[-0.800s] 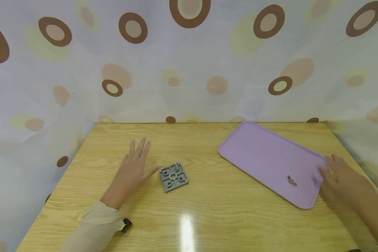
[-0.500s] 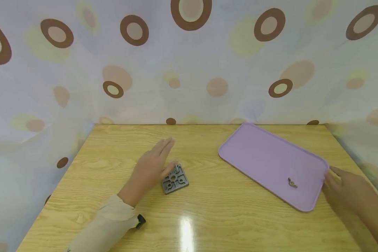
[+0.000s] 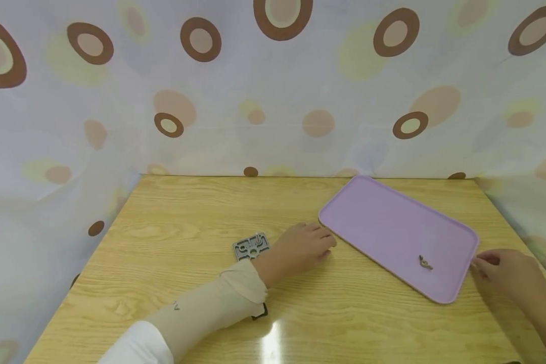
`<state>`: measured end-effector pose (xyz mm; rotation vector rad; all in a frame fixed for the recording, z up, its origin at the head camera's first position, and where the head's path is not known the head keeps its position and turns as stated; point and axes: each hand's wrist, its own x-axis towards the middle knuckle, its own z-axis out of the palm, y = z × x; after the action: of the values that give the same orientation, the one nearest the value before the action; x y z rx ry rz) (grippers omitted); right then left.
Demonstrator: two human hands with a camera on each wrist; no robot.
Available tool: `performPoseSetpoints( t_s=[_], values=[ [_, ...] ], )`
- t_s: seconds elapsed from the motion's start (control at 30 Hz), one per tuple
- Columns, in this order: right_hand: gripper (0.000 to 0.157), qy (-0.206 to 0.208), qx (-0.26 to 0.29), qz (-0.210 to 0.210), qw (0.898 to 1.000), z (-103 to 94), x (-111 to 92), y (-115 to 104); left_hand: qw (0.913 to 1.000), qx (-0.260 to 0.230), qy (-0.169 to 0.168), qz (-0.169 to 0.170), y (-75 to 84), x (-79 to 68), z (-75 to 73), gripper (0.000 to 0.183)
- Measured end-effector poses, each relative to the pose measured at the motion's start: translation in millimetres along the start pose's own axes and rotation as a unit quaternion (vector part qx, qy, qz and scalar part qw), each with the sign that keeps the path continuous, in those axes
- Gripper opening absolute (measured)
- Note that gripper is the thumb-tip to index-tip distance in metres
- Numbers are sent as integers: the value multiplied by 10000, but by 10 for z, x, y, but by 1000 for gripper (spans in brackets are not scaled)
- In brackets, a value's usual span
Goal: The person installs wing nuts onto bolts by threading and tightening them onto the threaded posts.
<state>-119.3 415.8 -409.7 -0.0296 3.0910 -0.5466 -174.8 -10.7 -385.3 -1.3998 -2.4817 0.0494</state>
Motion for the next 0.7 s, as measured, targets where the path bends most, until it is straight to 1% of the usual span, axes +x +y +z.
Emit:
performPoseSetpoints(
  t_s=[0.1,0.17,0.23,0.33,0.4,0.5,0.7],
  values=[
    [42,-176,105,175,9996,-11,21,0,9995,117,-144,264,102,189,117,20],
    [41,-196,157,228,9994,-4,34,3,9990,206,-207,334,148,295,194,21],
    [41,-225,243,271,9991,11,38,5,9984,326,-325,335,178,391,259,24],
    [44,-228,243,306,9990,19,40,2,9978,426,-458,225,187,523,369,25],
    [44,-159,207,293,9992,23,41,-11,9974,439,-538,168,178,597,432,25],
    [44,-80,194,288,9994,37,44,-23,9973,363,-608,177,173,669,493,23],
    [43,-83,234,374,9990,31,62,-32,9972,245,-643,280,219,736,469,23]
  ],
)
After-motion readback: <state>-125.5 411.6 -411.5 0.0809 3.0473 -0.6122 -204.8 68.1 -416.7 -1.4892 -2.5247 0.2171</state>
